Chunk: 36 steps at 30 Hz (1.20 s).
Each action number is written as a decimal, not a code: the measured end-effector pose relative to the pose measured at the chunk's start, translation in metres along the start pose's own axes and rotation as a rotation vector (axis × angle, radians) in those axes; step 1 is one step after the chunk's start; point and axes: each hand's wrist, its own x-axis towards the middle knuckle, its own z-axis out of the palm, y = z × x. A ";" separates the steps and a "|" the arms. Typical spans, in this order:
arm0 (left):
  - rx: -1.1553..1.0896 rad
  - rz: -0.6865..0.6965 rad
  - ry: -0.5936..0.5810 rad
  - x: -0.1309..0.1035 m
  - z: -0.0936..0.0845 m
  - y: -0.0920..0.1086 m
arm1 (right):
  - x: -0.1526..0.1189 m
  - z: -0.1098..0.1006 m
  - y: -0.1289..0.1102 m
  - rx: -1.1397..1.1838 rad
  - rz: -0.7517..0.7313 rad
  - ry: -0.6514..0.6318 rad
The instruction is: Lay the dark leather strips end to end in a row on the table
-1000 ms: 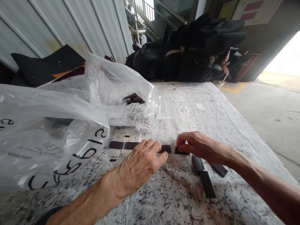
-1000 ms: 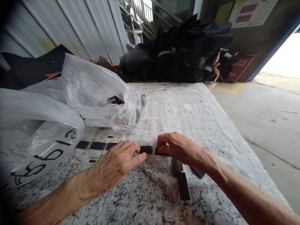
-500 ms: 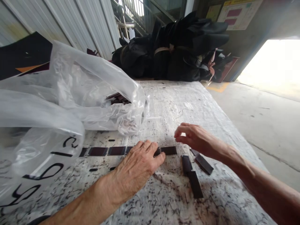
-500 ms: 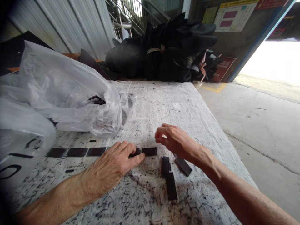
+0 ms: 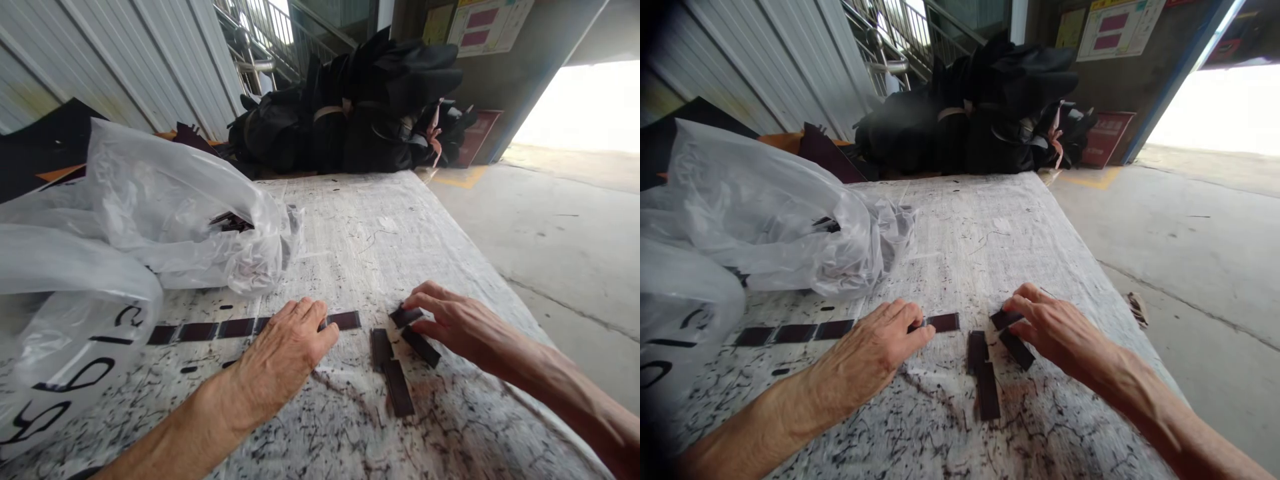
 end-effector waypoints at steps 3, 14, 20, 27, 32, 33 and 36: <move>-0.013 -0.009 -0.002 0.001 0.001 -0.001 | 0.004 -0.004 0.004 -0.001 -0.026 -0.029; -0.040 -0.016 0.001 0.005 0.003 0.000 | 0.007 -0.003 0.005 0.191 0.090 -0.004; -0.031 -0.026 -0.041 0.008 -0.006 -0.002 | 0.018 -0.004 -0.004 0.548 0.195 -0.107; -0.083 0.034 0.010 0.012 -0.009 -0.003 | 0.039 0.000 -0.007 0.572 0.185 -0.112; -0.070 0.072 0.062 0.022 -0.003 0.001 | 0.046 -0.004 -0.014 0.539 0.198 -0.134; -0.066 0.079 0.065 0.025 -0.003 0.001 | 0.047 -0.005 -0.014 0.542 0.200 -0.140; -0.060 0.097 0.054 0.030 -0.002 0.002 | 0.048 -0.006 -0.014 0.566 0.200 -0.167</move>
